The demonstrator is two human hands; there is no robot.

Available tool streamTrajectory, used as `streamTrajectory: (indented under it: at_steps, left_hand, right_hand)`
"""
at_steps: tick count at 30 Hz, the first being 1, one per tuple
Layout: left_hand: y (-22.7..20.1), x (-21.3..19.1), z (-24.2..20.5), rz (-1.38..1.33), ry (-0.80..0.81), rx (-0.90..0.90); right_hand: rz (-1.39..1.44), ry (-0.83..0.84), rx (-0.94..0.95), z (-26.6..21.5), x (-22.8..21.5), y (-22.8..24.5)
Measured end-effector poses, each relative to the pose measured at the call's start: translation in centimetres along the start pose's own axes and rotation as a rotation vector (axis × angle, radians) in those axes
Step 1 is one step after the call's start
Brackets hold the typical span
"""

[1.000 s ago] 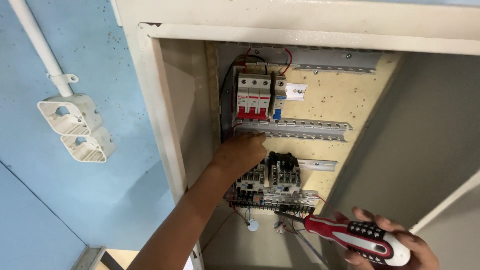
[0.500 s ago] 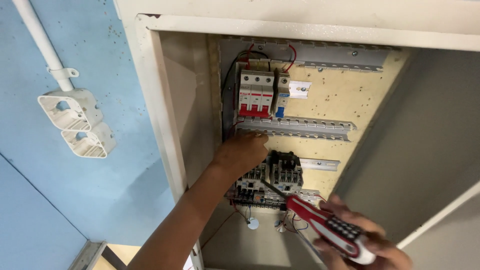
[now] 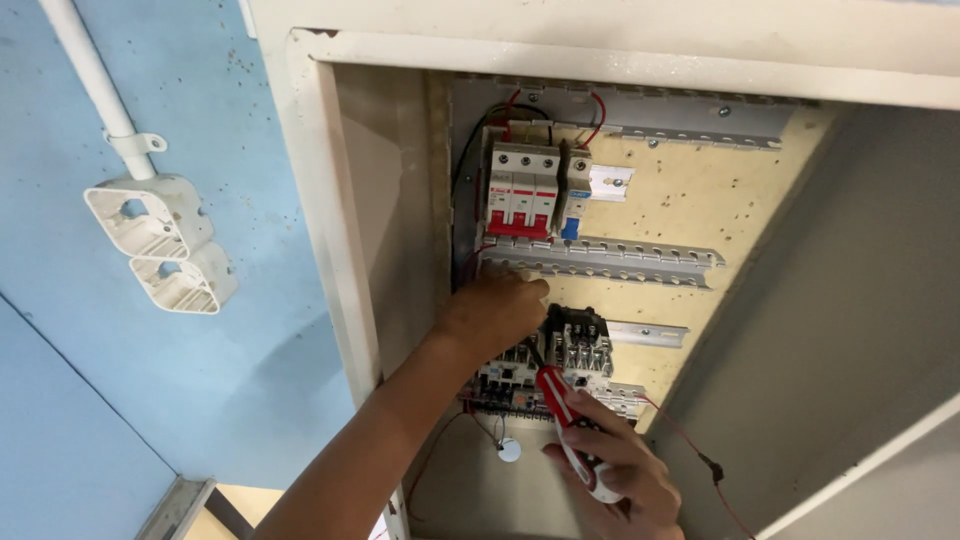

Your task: Connecting various colored wires to components inside an electrical control panel using a screwdriver.

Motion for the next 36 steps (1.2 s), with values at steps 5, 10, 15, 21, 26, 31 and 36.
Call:
streamTrajectory:
  at_steps: [5,10,15,21,26,31,36]
  left_hand:
    - [-0.9,-2.6,0.3,-0.336,0.228,-0.33]
    - [-1.5,-4.8,0.6,-0.456,0.346,-0.429]
    - [-1.2,-3.2,1.4,-0.547,0.378,-0.496]
    - [-1.3,-3.7,1.8,0.077,0.399,0.063]
    - [-2.0,-6.8,1.2,-0.613,0.537,-0.632]
    - [-2.6,-8.3,1.5,-0.735,0.453,-0.829]
    - [-2.3,-7.4,1.9,-0.693,0.406,-0.796]
  right_hand:
    - [-0.106,0.01,-0.047,1.4,0.6,1.6]
    - [-0.049,0.02,-0.007,0.3,0.7,1.4]
    - [-0.171,0.017,0.206,0.7,1.3,2.9]
    - [-0.11,-0.044,0.135,0.1,1.2,1.9]
    - [-0.15,0.067,0.095,0.1,0.8,1.8]
    - [-0.095,0.069,-0.115,0.7,0.9,0.7]
    - [-0.109,0.181,-0.174,0.8,0.6,0.9]
Point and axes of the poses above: each hand's wrist, its own z-axis towards the middle knuckle, its own x-axis out of the palm, y = z × x, the point moved 1 cm from there along z, towards the middle knuckle, and after that the axes turned 8 degrees about -z, right-handed, at the moved point
